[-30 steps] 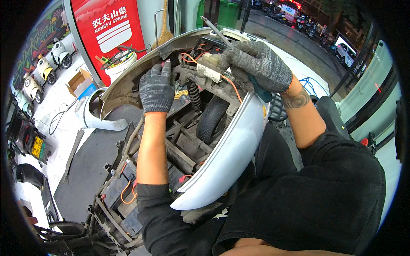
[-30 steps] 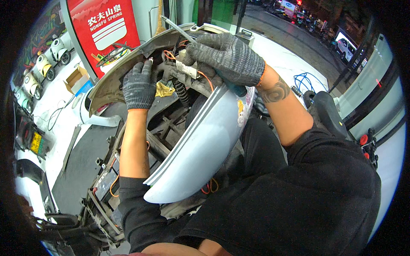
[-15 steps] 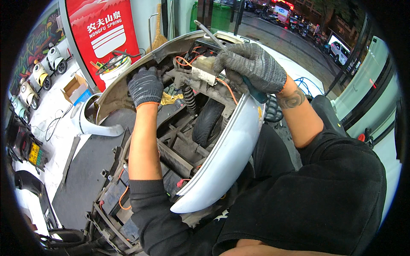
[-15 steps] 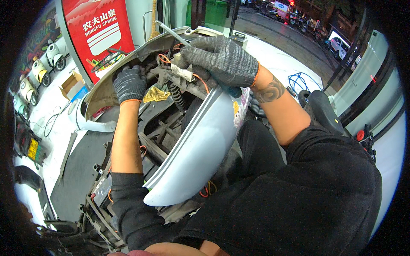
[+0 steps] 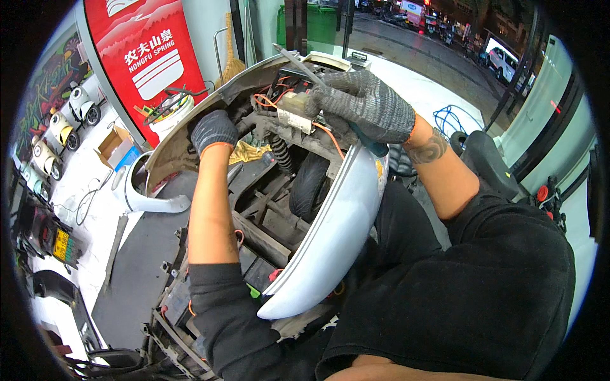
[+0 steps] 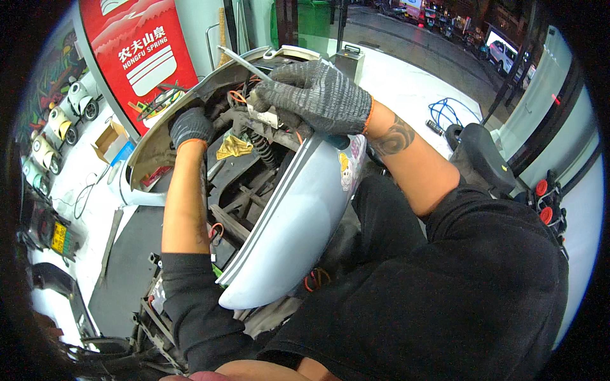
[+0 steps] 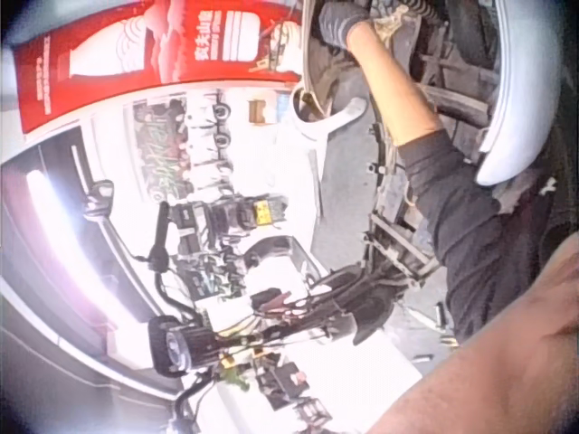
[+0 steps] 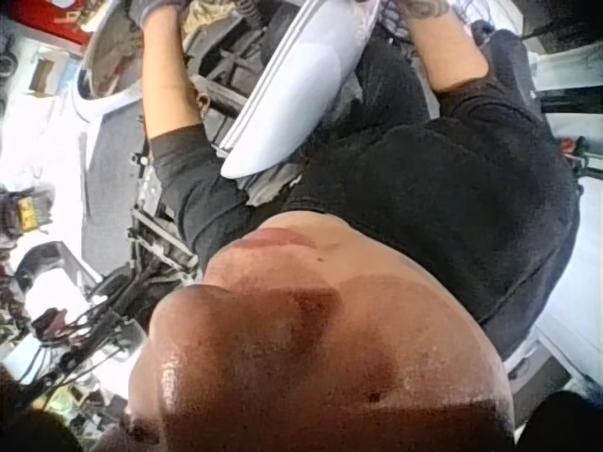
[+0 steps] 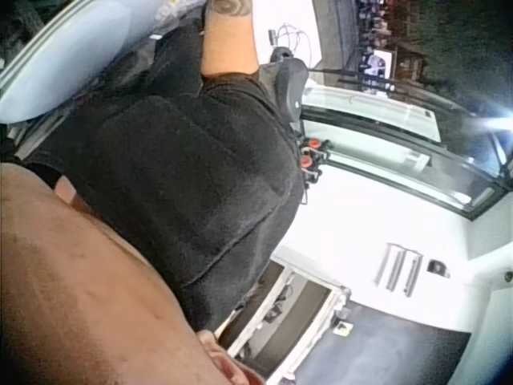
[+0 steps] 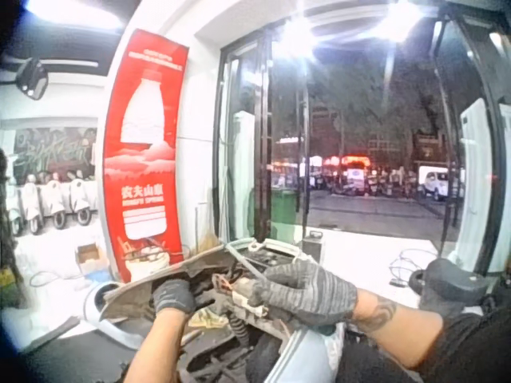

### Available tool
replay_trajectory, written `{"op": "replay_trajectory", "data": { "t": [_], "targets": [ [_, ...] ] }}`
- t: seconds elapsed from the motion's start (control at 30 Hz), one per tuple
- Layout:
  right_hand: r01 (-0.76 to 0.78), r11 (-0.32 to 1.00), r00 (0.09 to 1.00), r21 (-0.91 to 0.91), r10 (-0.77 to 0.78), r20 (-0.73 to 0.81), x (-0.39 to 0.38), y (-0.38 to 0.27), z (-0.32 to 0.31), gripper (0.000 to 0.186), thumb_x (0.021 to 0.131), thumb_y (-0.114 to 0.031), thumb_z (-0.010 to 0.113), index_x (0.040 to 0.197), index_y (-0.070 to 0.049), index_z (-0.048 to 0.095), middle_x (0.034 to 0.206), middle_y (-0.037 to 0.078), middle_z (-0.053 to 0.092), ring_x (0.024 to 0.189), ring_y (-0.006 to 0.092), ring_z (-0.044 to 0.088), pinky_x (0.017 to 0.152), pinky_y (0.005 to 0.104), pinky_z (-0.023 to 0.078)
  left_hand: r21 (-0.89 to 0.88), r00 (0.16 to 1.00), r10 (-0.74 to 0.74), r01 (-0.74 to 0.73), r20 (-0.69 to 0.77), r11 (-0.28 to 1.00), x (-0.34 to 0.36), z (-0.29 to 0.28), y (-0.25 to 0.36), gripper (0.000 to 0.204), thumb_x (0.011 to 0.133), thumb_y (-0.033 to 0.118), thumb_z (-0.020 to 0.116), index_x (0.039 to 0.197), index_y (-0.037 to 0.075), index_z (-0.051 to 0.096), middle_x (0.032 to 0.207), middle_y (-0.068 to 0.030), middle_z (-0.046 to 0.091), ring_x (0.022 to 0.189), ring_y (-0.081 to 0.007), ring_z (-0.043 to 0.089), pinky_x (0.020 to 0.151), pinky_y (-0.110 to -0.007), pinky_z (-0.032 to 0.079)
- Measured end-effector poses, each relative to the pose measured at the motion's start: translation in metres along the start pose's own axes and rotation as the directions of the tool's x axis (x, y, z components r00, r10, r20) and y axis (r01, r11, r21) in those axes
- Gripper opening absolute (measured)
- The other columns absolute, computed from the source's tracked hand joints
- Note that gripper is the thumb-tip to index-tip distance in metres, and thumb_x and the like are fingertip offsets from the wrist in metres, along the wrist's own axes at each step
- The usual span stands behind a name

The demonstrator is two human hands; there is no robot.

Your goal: The person works on the internal components of a light-blue scooter with its seat removed. They use a screwdriver to remove fasteners, disconnect and reconnect wiring near the battery, and reposition the seat shell. The person also handles a black seat cushion and places it back onto the scooter frame.

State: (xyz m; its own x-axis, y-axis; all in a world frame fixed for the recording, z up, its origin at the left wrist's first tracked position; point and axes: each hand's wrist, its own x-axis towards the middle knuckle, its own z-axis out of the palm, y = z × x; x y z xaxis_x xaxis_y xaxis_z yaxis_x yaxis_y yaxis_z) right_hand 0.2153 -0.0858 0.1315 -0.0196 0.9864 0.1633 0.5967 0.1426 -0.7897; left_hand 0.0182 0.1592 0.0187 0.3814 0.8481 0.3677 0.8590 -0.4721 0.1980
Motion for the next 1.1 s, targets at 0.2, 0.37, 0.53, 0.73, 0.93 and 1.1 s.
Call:
{"op": "replay_trajectory", "data": {
  "t": [0.2, 0.37, 0.53, 0.73, 0.93, 1.1],
  "targets": [
    [0.350, 0.922, 0.936, -0.168, -0.352, 0.020, 0.007, 0.010, 0.000, 0.037, 0.099, -0.038, 0.062, 0.116, -0.006, 0.072, 0.086, 0.008, 0.072, 0.072, 0.0141, 0.070, 0.067, 0.0287, 0.059, 0.037, 0.974, 0.111, -0.121, 0.197, 0.992, 0.002, -0.003, -0.002, 0.072, 0.089, 0.070, 0.052, 0.118, 0.006, 0.068, 0.122, -0.0268, 0.065, 0.114, -0.0415, 0.063, 0.099, -0.050, 0.048],
    [0.279, 0.951, 0.956, -0.133, -0.288, -0.060, 0.003, 0.005, -0.003, 0.039, 0.100, -0.039, 0.061, 0.116, -0.005, 0.073, 0.082, 0.007, 0.072, 0.065, 0.0107, 0.066, 0.061, 0.0250, 0.055, 0.255, 0.989, 0.097, -0.065, -0.112, 0.965, -0.034, 0.011, -0.001, 0.056, 0.091, 0.046, 0.060, 0.133, 0.009, 0.060, 0.133, -0.0202, 0.057, 0.122, -0.0403, 0.056, 0.100, -0.053, 0.046],
    [0.253, 0.967, 0.968, -0.038, -0.253, 0.007, 0.001, 0.001, -0.002, 0.036, 0.099, -0.033, 0.064, 0.116, -0.003, 0.071, 0.084, 0.008, 0.071, 0.069, 0.0127, 0.066, 0.064, 0.0278, 0.054, 0.243, 0.974, 0.201, -0.172, -0.102, 0.955, -0.064, 0.019, -0.015, 0.074, 0.089, 0.043, 0.063, 0.152, 0.013, 0.039, 0.150, -0.0178, 0.045, 0.135, -0.0348, 0.044, 0.113, -0.058, 0.029],
    [0.578, 0.787, 0.786, -0.216, -0.608, -0.109, 0.001, 0.024, -0.008, 0.029, 0.103, -0.027, 0.057, 0.113, -0.003, 0.070, 0.084, 0.009, 0.070, 0.070, 0.0146, 0.067, 0.063, 0.0275, 0.055, 0.122, 0.944, 0.242, -0.219, -0.226, 0.968, -0.057, -0.005, -0.037, 0.049, 0.086, 0.032, 0.066, 0.130, 0.012, 0.063, 0.125, -0.0207, 0.064, 0.116, -0.0374, 0.061, 0.099, -0.053, 0.045],
    [0.366, 0.922, 0.860, -0.123, -0.386, -0.334, -0.005, 0.066, -0.029, 0.026, 0.107, -0.022, 0.049, 0.113, -0.004, 0.068, 0.088, 0.007, 0.070, 0.079, 0.0140, 0.066, 0.076, 0.0297, 0.055, -0.825, 0.808, -0.586, 0.368, 0.057, 0.428, -0.107, 0.022, -0.089, 0.036, 0.094, 0.024, 0.065, 0.123, 0.003, 0.065, 0.118, -0.0144, 0.068, 0.103, -0.0311, 0.066, 0.092, -0.041, 0.052],
    [0.434, 0.856, 0.817, -0.282, -0.505, -0.278, 0.004, 0.084, -0.026, 0.025, 0.098, -0.020, 0.063, 0.113, -0.002, 0.070, 0.097, 0.014, 0.072, 0.092, 0.0249, 0.070, 0.084, 0.0372, 0.056, -0.871, 0.789, -0.430, 0.490, 0.439, 0.011, -0.087, 0.054, -0.091, 0.038, 0.096, 0.035, 0.066, 0.125, 0.010, 0.065, 0.121, -0.0077, 0.068, 0.111, -0.0225, 0.062, 0.095, -0.042, 0.051]
  ]
}}
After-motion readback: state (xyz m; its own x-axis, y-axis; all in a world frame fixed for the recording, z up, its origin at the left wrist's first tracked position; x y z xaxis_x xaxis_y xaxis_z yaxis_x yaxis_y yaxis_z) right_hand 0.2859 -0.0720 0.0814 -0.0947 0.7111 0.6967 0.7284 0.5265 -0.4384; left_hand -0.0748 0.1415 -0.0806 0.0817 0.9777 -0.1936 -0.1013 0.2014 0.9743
